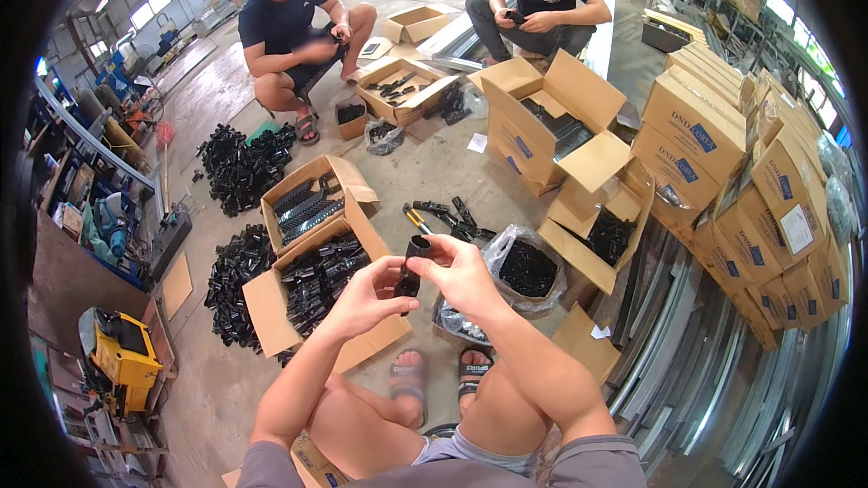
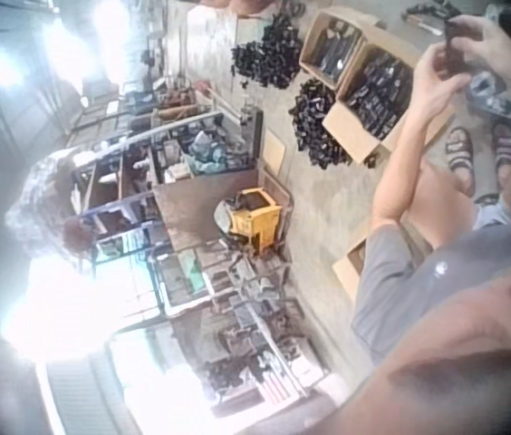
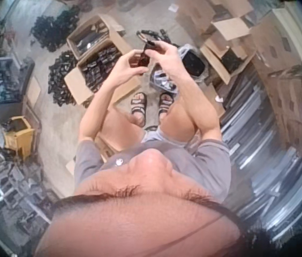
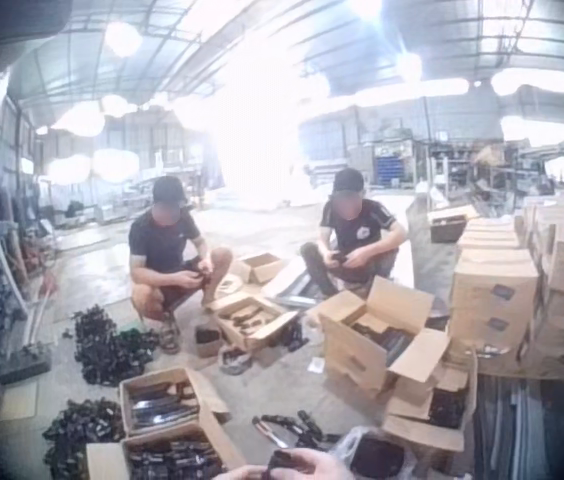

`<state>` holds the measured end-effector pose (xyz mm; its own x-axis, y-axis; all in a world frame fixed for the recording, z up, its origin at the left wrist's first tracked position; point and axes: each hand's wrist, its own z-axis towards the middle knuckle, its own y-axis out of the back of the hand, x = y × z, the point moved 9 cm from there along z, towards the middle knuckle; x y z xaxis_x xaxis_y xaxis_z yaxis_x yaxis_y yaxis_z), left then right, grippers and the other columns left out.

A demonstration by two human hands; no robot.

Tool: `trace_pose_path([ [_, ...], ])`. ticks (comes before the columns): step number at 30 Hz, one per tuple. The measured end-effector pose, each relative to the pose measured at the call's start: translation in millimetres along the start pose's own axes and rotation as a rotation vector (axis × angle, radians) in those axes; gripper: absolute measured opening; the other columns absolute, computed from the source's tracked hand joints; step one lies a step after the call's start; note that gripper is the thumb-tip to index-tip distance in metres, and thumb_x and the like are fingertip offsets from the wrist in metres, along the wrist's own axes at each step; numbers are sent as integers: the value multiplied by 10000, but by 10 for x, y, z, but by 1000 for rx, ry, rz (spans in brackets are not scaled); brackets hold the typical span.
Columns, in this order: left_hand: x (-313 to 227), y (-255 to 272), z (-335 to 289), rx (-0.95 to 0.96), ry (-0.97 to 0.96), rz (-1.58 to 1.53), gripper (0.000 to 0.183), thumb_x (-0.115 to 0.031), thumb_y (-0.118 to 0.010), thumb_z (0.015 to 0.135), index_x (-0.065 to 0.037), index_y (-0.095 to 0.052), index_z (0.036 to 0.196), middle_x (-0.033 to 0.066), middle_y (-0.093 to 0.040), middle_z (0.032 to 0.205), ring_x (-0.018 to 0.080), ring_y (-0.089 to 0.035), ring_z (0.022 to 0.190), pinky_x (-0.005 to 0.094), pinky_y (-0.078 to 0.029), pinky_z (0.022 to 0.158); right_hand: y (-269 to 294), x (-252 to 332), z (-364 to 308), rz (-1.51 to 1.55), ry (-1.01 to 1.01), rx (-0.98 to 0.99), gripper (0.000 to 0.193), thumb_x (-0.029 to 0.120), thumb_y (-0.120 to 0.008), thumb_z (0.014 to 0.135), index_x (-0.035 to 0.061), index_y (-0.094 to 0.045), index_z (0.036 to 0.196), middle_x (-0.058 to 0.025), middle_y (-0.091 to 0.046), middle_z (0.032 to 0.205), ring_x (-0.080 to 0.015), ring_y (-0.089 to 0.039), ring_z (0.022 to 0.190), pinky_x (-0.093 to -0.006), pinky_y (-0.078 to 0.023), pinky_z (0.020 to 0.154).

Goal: The person picks up black metal brackets from a large group, checks them, and places them into smaller boxes while working with two other people on a fabrication floor.

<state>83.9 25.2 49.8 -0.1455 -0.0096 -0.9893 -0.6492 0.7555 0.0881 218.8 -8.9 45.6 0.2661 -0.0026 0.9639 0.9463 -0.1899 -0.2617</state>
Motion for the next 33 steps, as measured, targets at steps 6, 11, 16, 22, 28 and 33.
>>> trace_pose_path([
  [6,85,-25,26,31,37,112,619,10,-793,794,-7,-516,1348,87,-685,1038,122,-644,921,297,-561,815,196,-47,30,-79,-25,-37,413,132,-764,900,-52,-619,1240,-64,-712,1012,-102,-640,916,-262,-509,807],
  [11,21,84,-57,-93,7,512,643,-27,-803,762,-92,-555,1352,168,-735,986,212,-686,785,326,-555,741,503,-28,177,-196,-117,27,379,281,-654,981,10,-627,1245,-71,-686,1053,-138,-648,899,-289,-525,777],
  [16,4,191,-33,-126,15,784,583,-84,-820,745,-132,-610,1286,240,-710,1054,381,-693,1000,438,-556,842,1454,-990,244,-996,-257,-23,310,288,-662,892,-18,-709,870,-158,-721,789,-241,-713,743,-382,-550,693],
  [22,193,320,-70,-91,58,879,552,-77,-812,745,-97,-614,1259,210,-716,1070,387,-688,991,440,-548,870,1659,-2999,-329,-1366,-412,243,171,146,-693,810,94,-776,950,-186,-731,1002,-362,-708,974,-478,-561,860],
  [28,231,278,-45,-48,125,928,538,-112,-811,742,-135,-628,1247,188,-730,1027,374,-701,956,440,-551,855,1565,-3151,-119,-1537,-58,33,86,123,-645,830,45,-681,821,-175,-682,862,-374,-685,836,-482,-546,771],
  [33,286,341,-9,-75,149,894,550,-105,-821,719,-143,-639,1237,192,-731,1008,369,-708,922,429,-562,820,2365,-2131,-47,-1187,173,-805,122,144,-651,845,43,-631,910,-166,-638,908,-362,-631,872,-481,-514,755],
])
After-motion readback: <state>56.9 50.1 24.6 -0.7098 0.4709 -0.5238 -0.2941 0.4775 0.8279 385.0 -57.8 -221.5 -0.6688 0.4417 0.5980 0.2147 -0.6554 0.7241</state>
